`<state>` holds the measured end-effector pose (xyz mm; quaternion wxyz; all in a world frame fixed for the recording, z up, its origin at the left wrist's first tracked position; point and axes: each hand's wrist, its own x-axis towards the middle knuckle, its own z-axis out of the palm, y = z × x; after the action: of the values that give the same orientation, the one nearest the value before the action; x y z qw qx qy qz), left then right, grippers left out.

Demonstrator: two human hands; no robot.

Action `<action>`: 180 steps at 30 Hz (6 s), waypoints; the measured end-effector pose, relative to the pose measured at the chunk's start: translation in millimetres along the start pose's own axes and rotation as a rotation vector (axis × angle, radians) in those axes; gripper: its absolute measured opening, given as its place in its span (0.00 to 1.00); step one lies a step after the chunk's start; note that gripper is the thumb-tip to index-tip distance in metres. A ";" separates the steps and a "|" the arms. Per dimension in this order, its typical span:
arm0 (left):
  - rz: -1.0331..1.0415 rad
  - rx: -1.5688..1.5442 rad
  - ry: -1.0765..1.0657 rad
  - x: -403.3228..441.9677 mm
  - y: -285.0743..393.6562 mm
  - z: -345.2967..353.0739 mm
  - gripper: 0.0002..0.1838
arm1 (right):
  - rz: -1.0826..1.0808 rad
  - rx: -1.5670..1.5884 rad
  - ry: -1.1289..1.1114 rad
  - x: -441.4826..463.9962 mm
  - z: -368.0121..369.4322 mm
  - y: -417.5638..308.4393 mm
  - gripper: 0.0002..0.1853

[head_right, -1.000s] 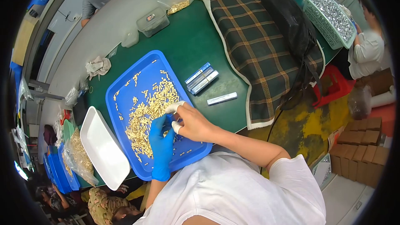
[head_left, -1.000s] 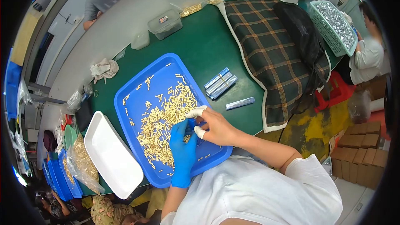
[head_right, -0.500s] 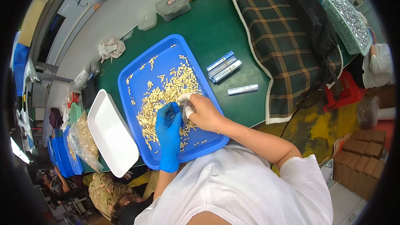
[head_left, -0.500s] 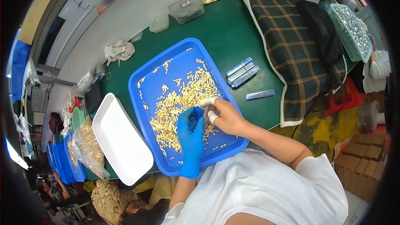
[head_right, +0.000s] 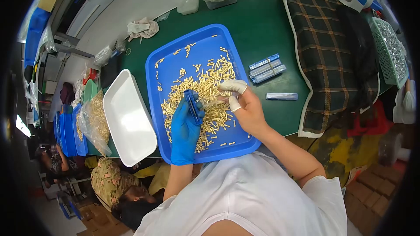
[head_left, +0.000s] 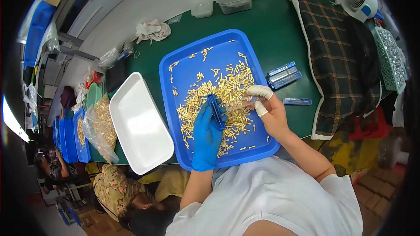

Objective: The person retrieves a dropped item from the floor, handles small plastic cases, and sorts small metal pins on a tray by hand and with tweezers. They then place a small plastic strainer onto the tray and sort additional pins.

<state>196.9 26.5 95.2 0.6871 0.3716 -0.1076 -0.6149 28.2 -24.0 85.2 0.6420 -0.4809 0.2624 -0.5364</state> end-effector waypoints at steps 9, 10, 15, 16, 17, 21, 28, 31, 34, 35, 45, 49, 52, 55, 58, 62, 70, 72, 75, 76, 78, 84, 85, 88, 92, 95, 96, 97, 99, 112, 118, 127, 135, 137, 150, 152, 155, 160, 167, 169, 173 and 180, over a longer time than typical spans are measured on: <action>-0.141 0.309 -0.041 -4.3 -17.5 2.1 0.17 | -0.342 -0.620 -0.166 12.9 -5.3 -13.8 0.16; -0.136 0.307 -0.041 -3.8 -17.4 2.5 0.17 | -0.370 -0.700 -0.177 16.6 -5.0 -15.0 0.17; -0.126 0.274 0.005 -2.0 -16.1 -3.1 0.17 | -0.484 -0.964 -0.246 20.0 -5.4 -15.2 0.21; -0.140 0.283 -0.002 -1.3 -16.3 -4.4 0.18 | -0.482 -0.963 -0.251 18.8 -4.4 -14.7 0.21; -0.153 0.292 -0.011 -0.9 -16.2 -5.0 0.18 | -0.468 -0.993 -0.260 17.1 -3.3 -14.5 0.22; -0.160 0.274 0.013 -1.8 -13.9 -3.1 0.18 | -0.419 -1.058 -0.277 16.1 -1.3 -13.4 0.23; -0.121 0.349 0.039 -4.2 -14.2 3.1 0.16 | -0.305 -1.175 -0.338 18.0 8.0 -27.4 0.22; -0.093 0.387 0.030 -5.5 -14.3 6.3 0.17 | -0.207 -1.262 -0.447 16.7 10.5 -31.5 0.21; -0.044 0.432 0.014 -9.5 -14.5 11.7 0.18 | -0.197 -1.259 -0.465 14.8 11.8 -29.1 0.20; -0.019 0.493 0.022 -11.5 -13.6 14.6 0.19 | -0.194 -1.259 -0.472 14.5 12.5 -28.8 0.20; 0.163 0.635 0.021 -15.0 -22.0 8.4 0.32 | -0.277 -1.213 -0.482 2.7 32.3 -36.5 0.16; 0.183 0.644 -0.035 -19.4 -21.8 13.5 0.33 | -0.344 -1.179 -0.468 2.0 33.2 -47.0 0.12; 0.172 0.626 -0.045 -20.0 -21.3 13.7 0.34 | -0.298 -1.176 -0.498 1.9 31.0 -49.6 0.13; 0.172 0.606 -0.052 -19.3 -22.7 9.7 0.34 | -0.281 -1.156 -0.515 0.4 27.6 -45.1 0.14; 0.184 0.582 -0.068 -17.8 -24.2 7.8 0.33 | -0.279 -1.072 -0.441 2.5 27.4 -42.4 0.15; 0.171 0.564 -0.087 -16.5 -19.4 12.4 0.33 | -0.218 -0.985 -0.386 6.7 21.9 -43.4 0.15; 0.244 0.538 -0.047 -13.7 -20.6 17.0 0.31 | -0.361 -1.044 -0.277 9.8 16.7 -29.8 0.17; 0.256 0.532 -0.038 -14.3 -20.7 17.2 0.32 | -0.407 -1.081 -0.251 7.7 21.1 -25.6 0.18; 0.262 0.533 -0.025 -15.6 -21.5 15.3 0.32 | -0.376 -1.151 -0.221 4.8 29.2 -19.8 0.17; 0.263 0.536 -0.018 -15.7 -21.8 13.8 0.32 | -0.377 -1.149 -0.222 5.8 31.6 -19.4 0.17; 0.264 0.539 -0.011 -15.3 -22.4 10.2 0.32 | -0.392 -1.151 -0.223 8.1 35.4 -20.2 0.16; 0.256 0.520 -0.020 -14.3 -27.3 6.6 0.32 | -0.290 -1.190 -0.323 11.8 40.6 -24.7 0.14; 0.256 0.509 -0.013 -15.0 -27.8 7.5 0.32 | -0.280 -1.179 -0.323 11.5 41.1 -23.8 0.13; 0.252 0.513 -0.013 -18.5 -25.7 11.6 0.32 | -0.262 -1.155 -0.324 12.0 41.6 -21.5 0.12; 0.247 0.521 -0.074 -18.5 -22.5 11.5 0.32 | -0.282 -1.064 -0.305 15.8 34.0 -21.2 0.11; 0.215 0.496 -0.108 -18.7 -18.5 13.3 0.32 | -0.302 -0.933 -0.276 22.4 25.5 -23.8 0.10; 0.185 0.470 -0.106 -19.8 -17.0 14.2 0.32 | -0.303 -0.935 -0.274 24.0 22.5 -25.1 0.10; 0.156 0.445 -0.103 -20.4 -16.6 14.9 0.32 | -0.259 -0.907 -0.283 25.1 19.6 -26.4 0.10; 0.168 0.413 -0.122 -18.9 -18.2 14.3 0.32 | -0.175 -0.847 -0.301 27.8 13.6 -28.5 0.10; 0.153 0.380 0.029 -14.4 -9.7 2.1 0.23 | -0.342 -1.265 -0.090 19.1 -12.0 -8.2 0.14; 0.543 0.654 0.100 -21.5 1.7 43.4 0.20 | -0.296 -1.447 -0.250 11.6 -8.0 -9.5 0.15; 0.619 1.478 -0.062 -3.8 34.8 26.3 0.19 | -0.321 -1.385 -0.255 12.2 -3.2 -12.9 0.15; 0.573 1.265 0.027 15.7 29.3 -15.4 0.19 | -0.438 -1.312 -0.160 12.2 -1.8 -15.7 0.16; 0.572 1.052 0.131 23.0 49.5 -20.9 0.18 | -0.450 -1.312 -0.155 10.5 -1.3 -15.6 0.16; 0.895 1.787 0.722 275.8 303.3 -118.0 0.17 | -0.468 -1.355 -0.080 20.3 0.1 -19.0 0.17; 0.948 1.893 0.621 303.5 317.0 -121.2 0.17 | -0.452 -1.355 -0.051 20.0 -1.3 -17.5 0.17; 0.776 2.088 0.367 347.0 339.2 -146.3 0.16 | -0.431 -1.332 -0.032 22.7 -1.2 -16.0 0.17; 0.619 2.276 0.317 361.3 346.1 -135.5 0.14 | -0.378 -1.346 0.045 22.4 -1.9 -14.2 0.17; 0.966 2.072 0.477 352.2 341.9 -137.7 0.22 | -0.399 -1.314 -0.034 20.8 -3.9 -16.0 0.17; 0.985 1.919 0.524 327.5 349.1 -132.5 0.21 | -0.400 -1.290 -0.045 21.8 -2.6 -17.9 0.17; 0.962 1.812 0.628 294.8 352.6 -125.9 0.18 | -0.451 -1.262 -0.040 41.2 -15.5 -30.8 0.17; 1.166 1.261 0.387 277.0 347.9 -94.8 0.14 | -0.331 -1.521 0.120 79.0 -81.9 -54.9 0.19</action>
<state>581.6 -205.2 166.9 0.5646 0.6654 -0.4815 0.0816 -42.9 -123.8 115.9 0.0324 -0.7920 0.5172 -0.3228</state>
